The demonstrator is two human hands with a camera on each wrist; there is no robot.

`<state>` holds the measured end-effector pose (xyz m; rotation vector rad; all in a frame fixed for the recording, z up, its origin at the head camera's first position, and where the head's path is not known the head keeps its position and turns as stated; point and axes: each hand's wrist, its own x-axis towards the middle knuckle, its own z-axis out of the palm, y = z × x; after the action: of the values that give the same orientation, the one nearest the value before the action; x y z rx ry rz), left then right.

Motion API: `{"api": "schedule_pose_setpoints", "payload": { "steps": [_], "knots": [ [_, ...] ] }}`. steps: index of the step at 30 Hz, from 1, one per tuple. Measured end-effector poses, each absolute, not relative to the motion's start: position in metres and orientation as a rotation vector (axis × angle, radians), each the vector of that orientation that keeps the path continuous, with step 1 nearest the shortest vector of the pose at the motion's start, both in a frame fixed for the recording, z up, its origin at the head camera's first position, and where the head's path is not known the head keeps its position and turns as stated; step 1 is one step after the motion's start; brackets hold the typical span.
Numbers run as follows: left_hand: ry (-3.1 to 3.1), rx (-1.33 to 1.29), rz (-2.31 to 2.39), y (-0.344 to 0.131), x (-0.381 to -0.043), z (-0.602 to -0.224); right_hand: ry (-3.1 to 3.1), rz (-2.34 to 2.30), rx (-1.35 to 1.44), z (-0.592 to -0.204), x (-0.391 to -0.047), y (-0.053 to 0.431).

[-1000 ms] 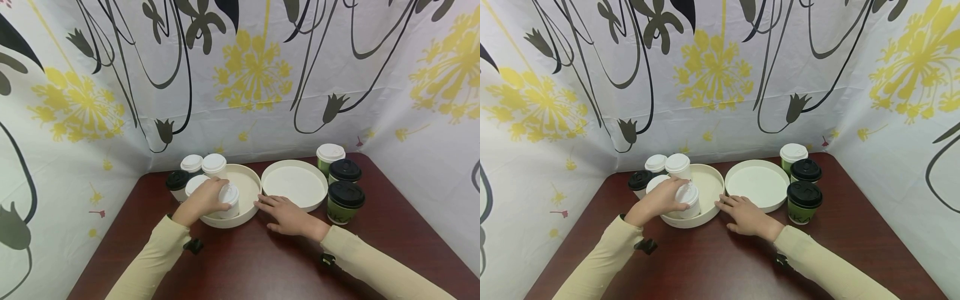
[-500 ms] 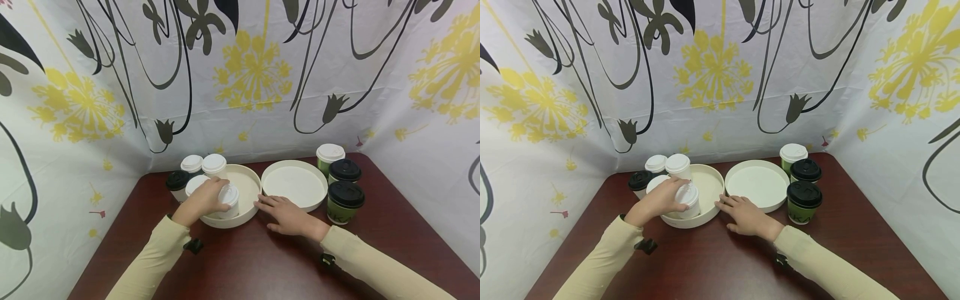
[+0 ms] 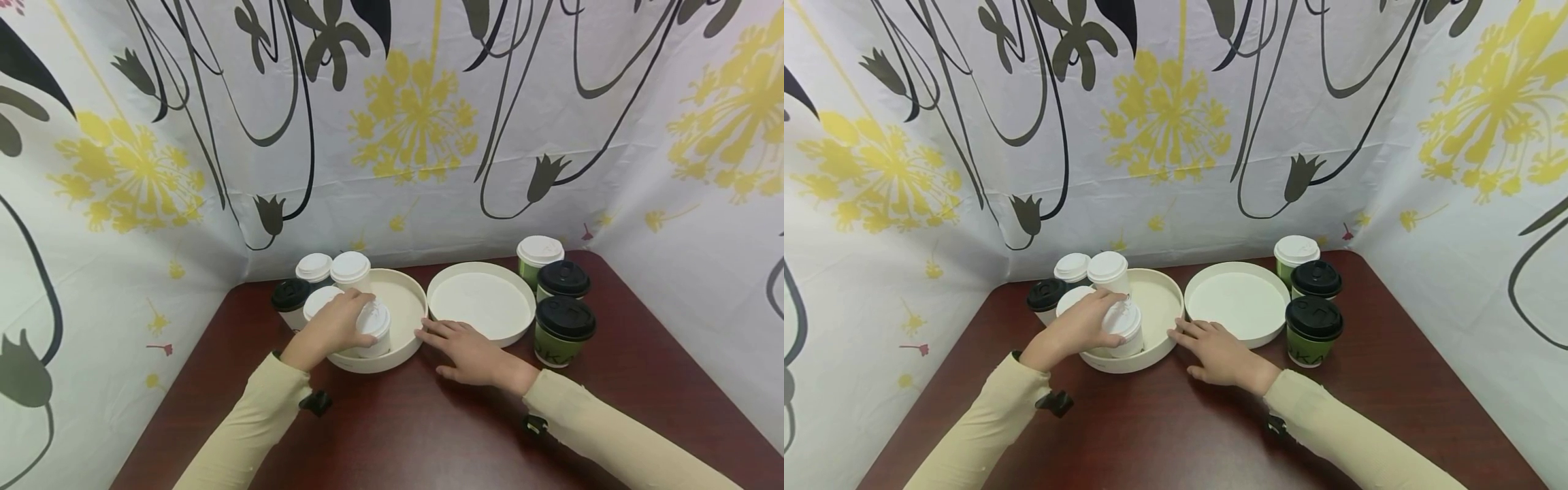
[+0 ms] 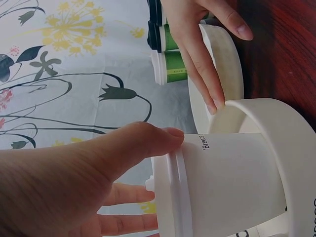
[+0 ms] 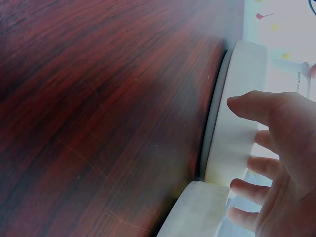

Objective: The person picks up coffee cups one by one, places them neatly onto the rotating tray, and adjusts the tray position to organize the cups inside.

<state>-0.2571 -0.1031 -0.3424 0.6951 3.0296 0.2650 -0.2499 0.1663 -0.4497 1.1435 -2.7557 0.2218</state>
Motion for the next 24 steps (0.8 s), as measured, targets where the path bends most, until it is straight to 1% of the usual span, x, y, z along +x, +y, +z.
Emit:
{"api": "schedule_pose_setpoints", "payload": {
  "steps": [10,16,24],
  "knots": [
    [3.026,0.678,0.265,-0.104,-0.256,-0.342,-2.773,0.226,1.138,-0.449,-0.249,0.165],
    [3.061,0.697,0.278,-0.106,-0.250,-0.335,-2.774,0.226,1.142,-0.449,-0.249,0.165],
    [3.184,0.891,0.253,-0.095,-0.226,-0.323,-2.762,0.229,1.143,-0.448,-0.249,0.166]
  ]
}}
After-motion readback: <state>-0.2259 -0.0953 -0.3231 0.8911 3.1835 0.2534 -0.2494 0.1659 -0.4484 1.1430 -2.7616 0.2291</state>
